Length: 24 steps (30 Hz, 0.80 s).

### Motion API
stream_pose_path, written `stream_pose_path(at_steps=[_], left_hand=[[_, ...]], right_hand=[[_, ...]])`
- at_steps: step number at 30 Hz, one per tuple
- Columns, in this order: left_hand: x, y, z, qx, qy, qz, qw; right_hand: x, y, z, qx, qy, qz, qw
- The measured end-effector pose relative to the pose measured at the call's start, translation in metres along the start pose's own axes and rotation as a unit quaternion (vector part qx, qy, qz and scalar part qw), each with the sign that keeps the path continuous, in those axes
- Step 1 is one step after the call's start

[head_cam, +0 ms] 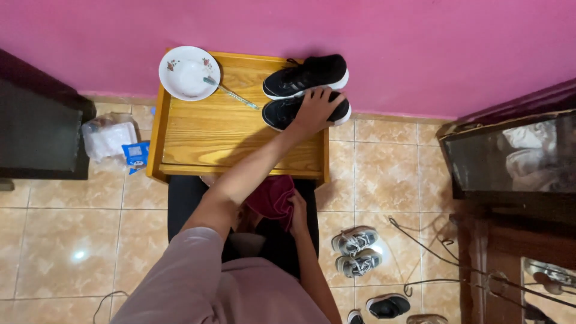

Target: Cleaning the white midsole of a sneaker using a cloth and cleaning solution

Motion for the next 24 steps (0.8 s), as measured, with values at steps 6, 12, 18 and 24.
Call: stream_pose_path(at_steps=[6, 12, 18, 24], left_hand=[[-0.083, 0.002, 0.061, -0.086, -0.121, -0.032, 0.988], [-0.29, 0.063, 0.16, -0.13, -0.227, 0.134, 0.956], [-0.392, 0.066, 0.172, -0.359, -0.307, 0.3, 0.829], [-0.431, 0.067, 0.123, -0.359, -0.392, 0.17, 0.83]], right_hand=[[-0.019, 0.012, -0.005, -0.032, 0.009, 0.024, 0.999], [-0.054, 0.02, -0.041, -0.053, 0.099, -0.072, 0.991], [-0.088, 0.103, -0.107, -0.169, 0.056, 0.118, 0.977], [-0.079, 0.205, -0.174, -0.358, -0.073, 0.366, 0.856]])
Point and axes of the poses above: each hand's wrist, its own x-axis towards the middle knuckle, its own z-axis out of the back of the hand, y = z × x, the point moved 6 cm from there along x, towards the middle knuckle, and after that the axes turned 13 degrees about -x, right-handed, at the moved point
